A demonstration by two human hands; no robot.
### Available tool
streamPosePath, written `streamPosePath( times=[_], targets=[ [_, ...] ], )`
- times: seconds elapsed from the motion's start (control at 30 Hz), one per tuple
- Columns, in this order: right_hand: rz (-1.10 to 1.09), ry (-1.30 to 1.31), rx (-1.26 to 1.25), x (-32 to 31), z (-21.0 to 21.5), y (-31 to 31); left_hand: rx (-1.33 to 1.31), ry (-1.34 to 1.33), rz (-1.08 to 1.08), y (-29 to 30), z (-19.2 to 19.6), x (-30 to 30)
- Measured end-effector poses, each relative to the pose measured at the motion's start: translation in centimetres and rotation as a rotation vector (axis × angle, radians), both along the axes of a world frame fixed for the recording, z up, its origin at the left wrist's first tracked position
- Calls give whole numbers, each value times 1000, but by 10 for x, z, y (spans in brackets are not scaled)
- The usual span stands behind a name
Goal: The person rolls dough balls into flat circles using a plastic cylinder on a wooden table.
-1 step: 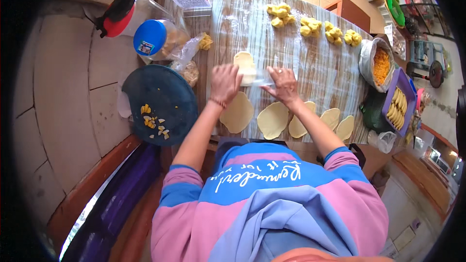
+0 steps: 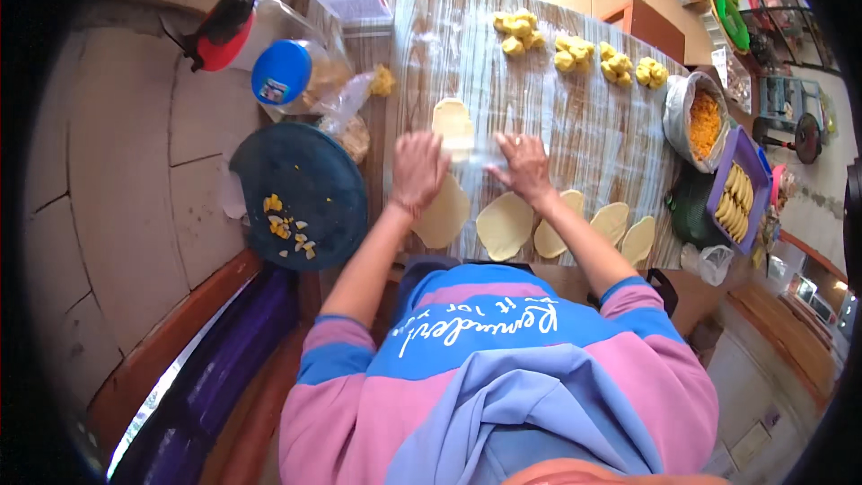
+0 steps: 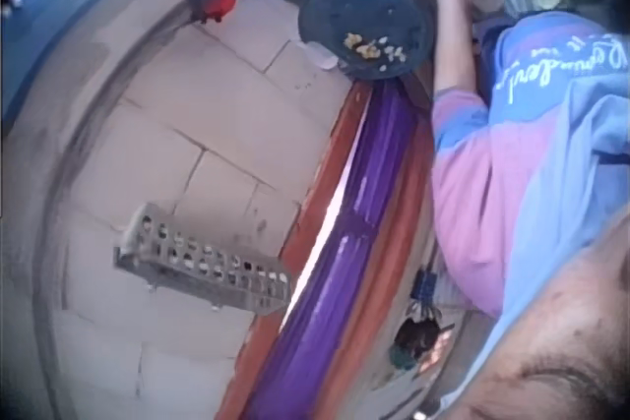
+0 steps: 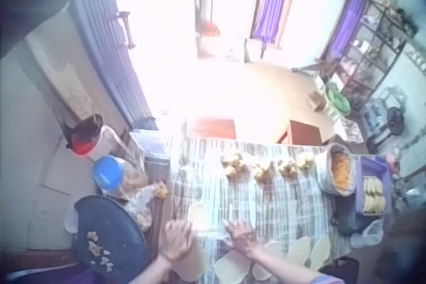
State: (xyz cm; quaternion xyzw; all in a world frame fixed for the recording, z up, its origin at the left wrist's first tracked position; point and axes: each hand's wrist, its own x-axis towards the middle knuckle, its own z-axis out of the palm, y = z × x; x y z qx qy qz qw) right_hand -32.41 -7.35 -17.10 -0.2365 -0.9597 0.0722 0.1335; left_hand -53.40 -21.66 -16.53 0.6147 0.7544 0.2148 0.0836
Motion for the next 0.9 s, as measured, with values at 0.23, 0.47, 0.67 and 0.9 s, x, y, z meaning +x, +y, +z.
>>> streamPosePath(
  times=[0.23,0.47,0.67,0.9],
  targets=[
    [103,26,-131,7,10,15,53,19,-6,-16,7,6],
    [43,-248,-396,-64,10,113,60,145,-26,111,7,-72],
    [-275,-118,-954,-24,44,69,185,-200,205,140,36,-78],
    [-604,270,-1501,-26,56,-83,13,-135,-438,169,29,-41]
  ],
)
